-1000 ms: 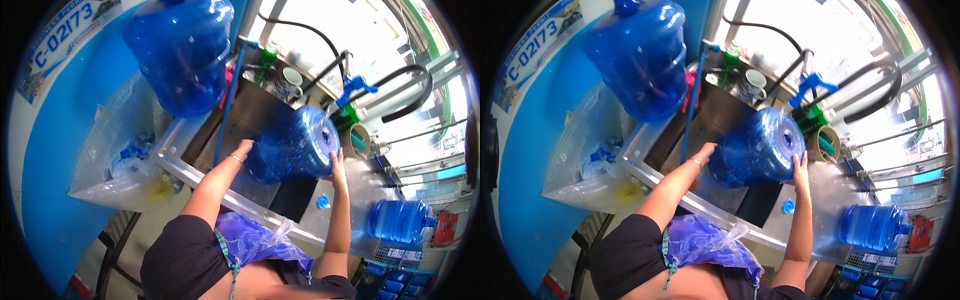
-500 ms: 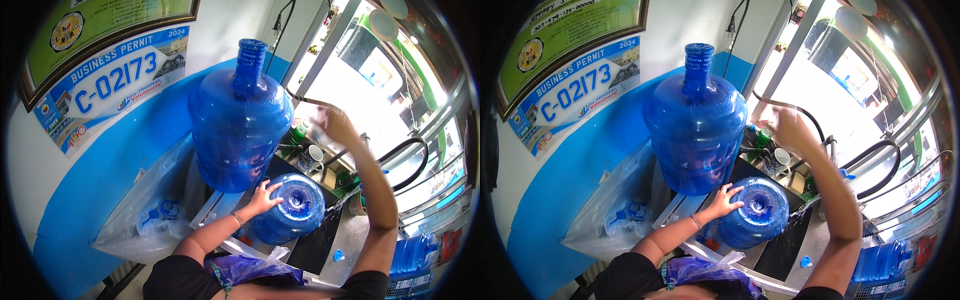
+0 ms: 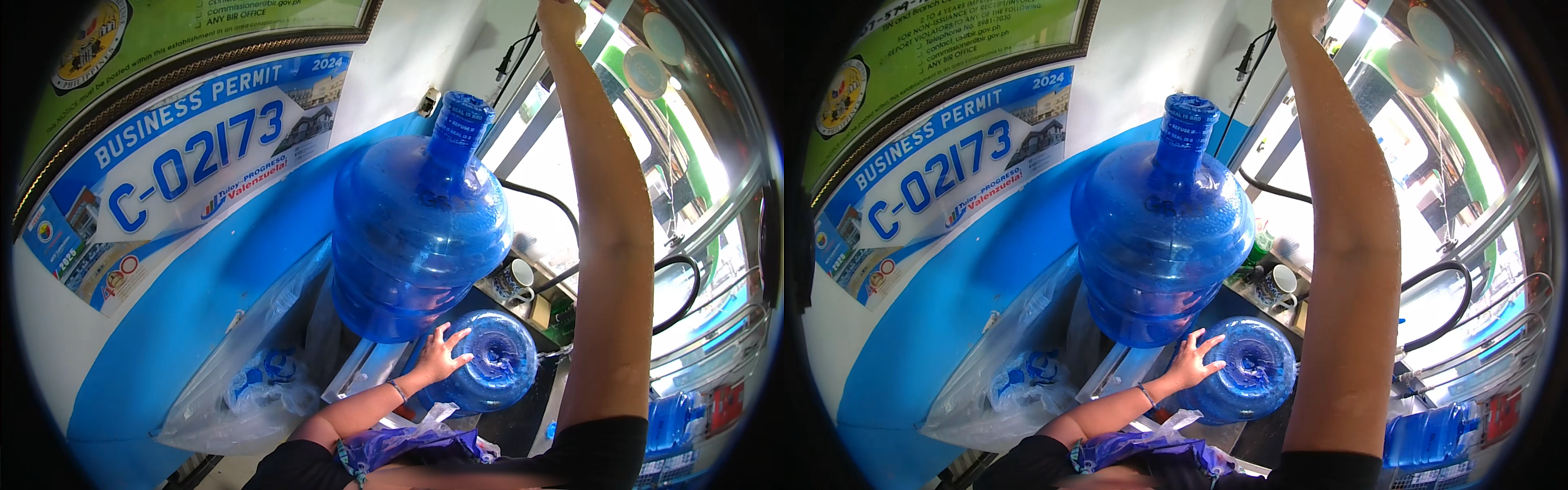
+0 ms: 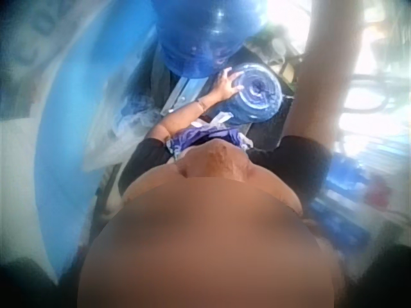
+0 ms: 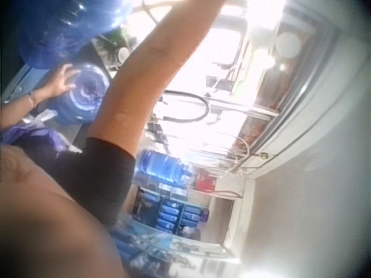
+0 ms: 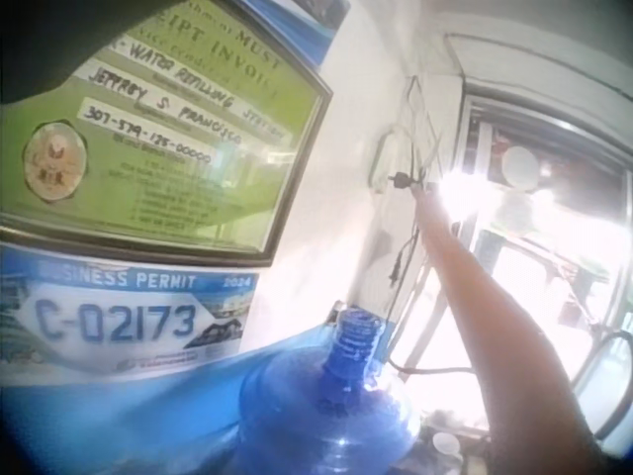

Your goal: The person cleans large blue water dispenser bottles at a stainless steel sink. They remove caps, apply liquid soap, scrub the interior with a long-handled brush, rinse thoroughly, and wipe the exterior with a cloth. The person repeats this process for multiple bottles.

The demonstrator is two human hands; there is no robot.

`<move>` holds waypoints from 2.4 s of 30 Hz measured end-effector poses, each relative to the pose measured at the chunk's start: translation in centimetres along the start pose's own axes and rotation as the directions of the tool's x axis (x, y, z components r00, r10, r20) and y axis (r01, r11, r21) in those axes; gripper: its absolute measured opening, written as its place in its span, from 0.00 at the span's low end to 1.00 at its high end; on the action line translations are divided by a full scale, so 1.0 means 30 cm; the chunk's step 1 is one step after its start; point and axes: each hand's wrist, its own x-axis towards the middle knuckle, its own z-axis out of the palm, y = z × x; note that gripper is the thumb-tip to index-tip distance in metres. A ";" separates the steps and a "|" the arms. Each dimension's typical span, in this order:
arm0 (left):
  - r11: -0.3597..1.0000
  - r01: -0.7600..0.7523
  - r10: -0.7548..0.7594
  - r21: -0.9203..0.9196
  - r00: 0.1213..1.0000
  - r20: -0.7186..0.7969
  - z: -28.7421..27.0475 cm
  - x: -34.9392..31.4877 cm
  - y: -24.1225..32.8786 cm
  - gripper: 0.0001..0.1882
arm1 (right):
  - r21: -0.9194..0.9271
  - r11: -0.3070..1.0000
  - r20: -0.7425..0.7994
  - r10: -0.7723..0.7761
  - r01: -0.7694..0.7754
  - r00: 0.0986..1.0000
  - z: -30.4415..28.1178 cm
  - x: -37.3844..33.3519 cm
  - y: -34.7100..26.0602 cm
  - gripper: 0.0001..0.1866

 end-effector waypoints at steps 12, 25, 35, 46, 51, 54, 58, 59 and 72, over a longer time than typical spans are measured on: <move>0.998 -0.050 0.048 -0.023 0.996 -0.071 0.018 0.003 -0.003 0.34 | 0.007 0.981 0.095 -0.195 0.195 0.976 0.032 -0.044 -0.057 0.34; 0.989 -0.116 0.116 -0.090 0.993 -0.006 0.127 0.248 -0.084 0.31 | -0.570 0.689 0.700 0.692 -0.448 0.176 -1.079 -1.445 0.147 0.09; 0.997 0.068 -0.070 0.020 0.995 0.077 0.430 0.401 0.224 0.34 | -0.103 0.342 0.547 0.803 -0.934 0.234 -1.595 -1.631 0.288 0.23; 0.980 -0.100 0.082 0.172 0.991 0.109 0.538 0.143 0.406 0.33 | -0.615 -0.029 0.164 0.973 -0.788 -0.164 -1.815 -2.011 0.569 0.35; 0.996 -0.081 0.075 0.049 0.992 0.106 0.431 0.156 0.309 0.32 | -0.556 0.126 0.289 0.956 -0.822 -0.049 -1.781 -1.994 0.496 0.37; 0.995 -0.100 0.100 0.007 0.993 0.066 0.380 0.164 0.255 0.30 | -0.509 0.208 0.333 0.942 -0.835 0.032 -1.743 -1.998 0.470 0.36; 0.997 -0.067 0.067 0.038 0.998 0.004 0.342 0.163 0.229 0.30 | -0.385 0.285 0.338 0.929 -0.878 0.153 -1.692 -2.011 0.473 0.36; 0.998 -0.049 0.050 0.051 0.999 -0.021 0.339 0.159 0.231 0.31 | -0.413 0.303 0.321 0.931 -0.859 0.174 -1.678 -2.008 0.473 0.34; 0.892 0.126 -0.012 0.434 0.966 -0.257 0.381 0.134 0.302 0.33 | -0.568 0.709 0.391 0.679 -0.417 0.622 -1.548 -1.815 0.362 0.16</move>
